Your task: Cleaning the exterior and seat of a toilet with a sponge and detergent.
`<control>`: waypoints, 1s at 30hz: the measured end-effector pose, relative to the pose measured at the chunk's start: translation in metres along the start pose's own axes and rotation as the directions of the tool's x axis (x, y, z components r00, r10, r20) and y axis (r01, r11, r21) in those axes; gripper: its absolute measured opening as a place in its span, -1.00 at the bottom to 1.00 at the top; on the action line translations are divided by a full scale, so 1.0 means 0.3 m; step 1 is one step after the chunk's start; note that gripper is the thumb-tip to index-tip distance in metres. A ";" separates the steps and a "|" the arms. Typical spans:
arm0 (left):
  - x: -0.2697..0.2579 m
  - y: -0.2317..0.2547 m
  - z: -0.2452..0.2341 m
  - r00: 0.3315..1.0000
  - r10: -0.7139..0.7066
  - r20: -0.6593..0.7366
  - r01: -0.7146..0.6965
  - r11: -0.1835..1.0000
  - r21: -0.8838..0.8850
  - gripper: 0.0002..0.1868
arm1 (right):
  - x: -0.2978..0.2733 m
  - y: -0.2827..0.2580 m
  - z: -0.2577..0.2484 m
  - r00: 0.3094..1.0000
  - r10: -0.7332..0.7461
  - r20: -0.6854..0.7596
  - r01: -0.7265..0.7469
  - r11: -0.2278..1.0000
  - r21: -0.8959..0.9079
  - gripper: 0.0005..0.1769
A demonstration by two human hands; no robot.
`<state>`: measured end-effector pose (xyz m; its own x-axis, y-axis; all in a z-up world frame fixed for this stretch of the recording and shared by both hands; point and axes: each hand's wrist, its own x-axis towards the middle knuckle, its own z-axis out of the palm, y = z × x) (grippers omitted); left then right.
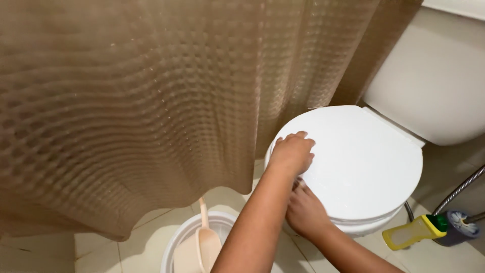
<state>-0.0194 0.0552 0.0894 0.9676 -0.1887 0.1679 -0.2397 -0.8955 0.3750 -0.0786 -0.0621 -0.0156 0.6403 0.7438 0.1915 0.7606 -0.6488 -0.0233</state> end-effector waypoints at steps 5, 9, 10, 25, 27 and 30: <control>0.010 -0.035 -0.042 0.996 0.021 -0.090 -0.023 0.999 -0.023 -0.59 | -0.195 0.036 -0.018 0.979 -0.112 -0.171 0.093 0.989 -0.116 -0.46; 0.035 -0.091 -0.043 0.976 0.023 -0.217 -0.045 0.994 -0.096 -0.60 | -0.068 0.017 0.014 0.992 -0.097 -0.078 0.085 0.986 -0.144 -0.62; 0.034 -0.087 -0.046 0.977 0.027 -0.214 -0.049 0.994 -0.099 -0.60 | -0.014 -0.005 0.004 0.993 -0.091 -0.076 0.079 0.986 -0.144 -0.62; 0.123 -0.063 0.016 0.986 0.076 -0.148 -0.099 0.983 -0.154 -0.55 | -0.072 -0.001 0.018 0.983 0.008 0.183 0.007 0.997 -0.083 -0.53; 0.114 -0.080 0.012 0.990 0.043 -0.136 -0.066 0.984 -0.164 -0.57 | -0.188 0.034 0.011 0.988 -0.125 0.091 0.139 0.975 -0.173 -0.50; 0.072 -0.077 -0.028 0.994 0.004 -0.112 -0.025 0.983 -0.182 -0.56 | -0.184 0.030 0.032 0.966 -0.220 -0.132 0.193 0.961 -0.196 -0.38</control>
<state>0.0064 0.0750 0.0921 0.9515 -0.1465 0.2704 -0.2741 -0.8025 0.5300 -0.1062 -0.1075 -0.0358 0.4370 0.8406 0.3200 0.8336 -0.5121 0.2070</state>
